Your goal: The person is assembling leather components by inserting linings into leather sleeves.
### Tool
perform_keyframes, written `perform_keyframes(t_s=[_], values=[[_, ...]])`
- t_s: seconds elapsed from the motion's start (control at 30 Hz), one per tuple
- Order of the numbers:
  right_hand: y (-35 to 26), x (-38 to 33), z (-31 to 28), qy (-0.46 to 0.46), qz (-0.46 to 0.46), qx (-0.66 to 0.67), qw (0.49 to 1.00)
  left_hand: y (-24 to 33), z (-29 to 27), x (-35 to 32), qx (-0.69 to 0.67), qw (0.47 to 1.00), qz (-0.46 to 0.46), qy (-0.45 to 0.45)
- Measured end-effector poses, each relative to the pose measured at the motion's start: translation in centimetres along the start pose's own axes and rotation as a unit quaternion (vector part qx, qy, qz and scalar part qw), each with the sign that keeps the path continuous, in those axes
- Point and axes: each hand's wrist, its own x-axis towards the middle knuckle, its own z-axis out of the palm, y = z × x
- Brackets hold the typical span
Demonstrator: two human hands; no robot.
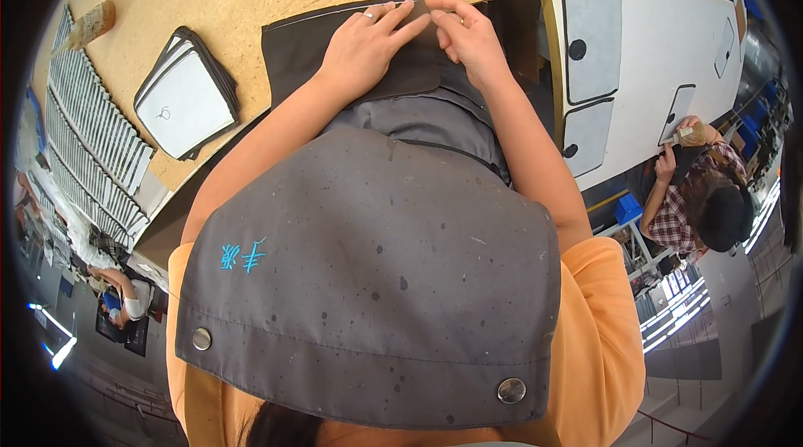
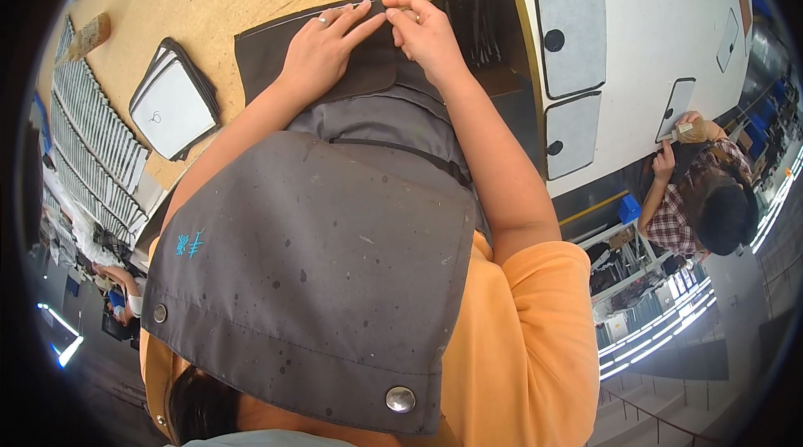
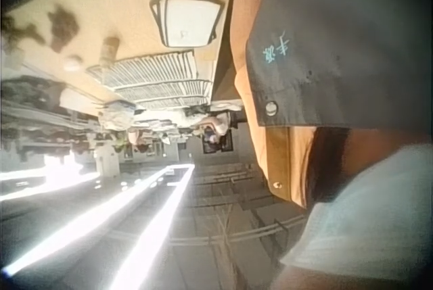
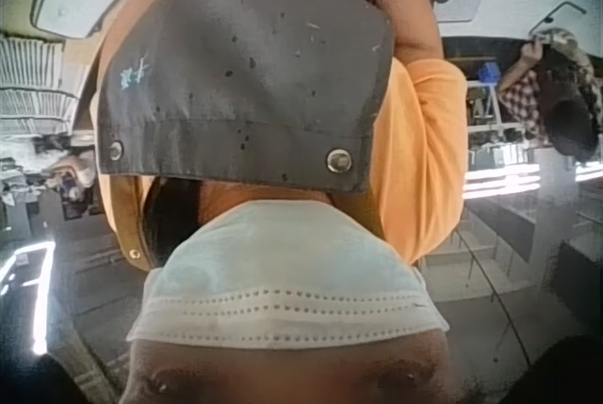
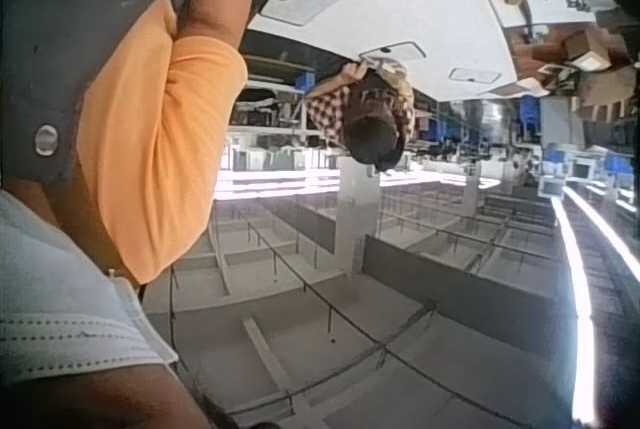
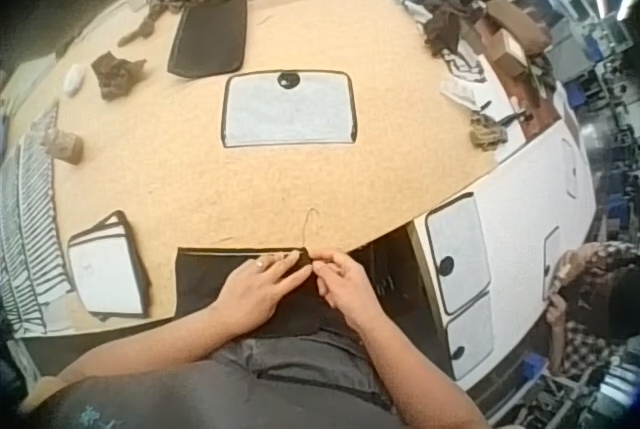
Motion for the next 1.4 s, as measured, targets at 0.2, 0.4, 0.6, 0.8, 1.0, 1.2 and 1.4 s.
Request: perform_keyframes(t_s=[0.2,0.4,0.6,0.8,1.0,1.2,1.4], values=[[0.3,0.1,-0.5,-0.021,0.048,0.084,0.995,0.5,-0.7,0.7,0.045,0.997,0.019,-0.055],[1.0,-0.2,-0.3,-0.023,0.017,-0.003,1.0,0.1,-0.7,0.2,-0.013,0.999,-0.008,-0.047],[2.2,-1.1,-0.4,0.071,-0.344,-0.524,0.776,0.0,-0.6,0.1,-0.034,0.999,-0.009,-0.04],[-0.4,-1.8,-0.6,-0.05,-0.238,-0.711,0.659,-0.1,-0.5,-0.1,-0.03,0.999,-0.018,-0.038],[0.5,-1.3,-2.4,-0.001,-0.153,-0.343,0.927,-0.1,-0.6,-0.5,-0.053,0.998,-0.028,-0.018],[0.6,0.4,0.4,0.048,-0.095,-0.278,0.955,-0.7,-0.5,-0.8,-0.093,0.993,-0.042,-0.063],[1.7,1.0,0.6,0.1,-0.106,-0.315,0.938,-0.6,-0.4,-1.0,-0.044,0.998,-0.006,-0.049]])
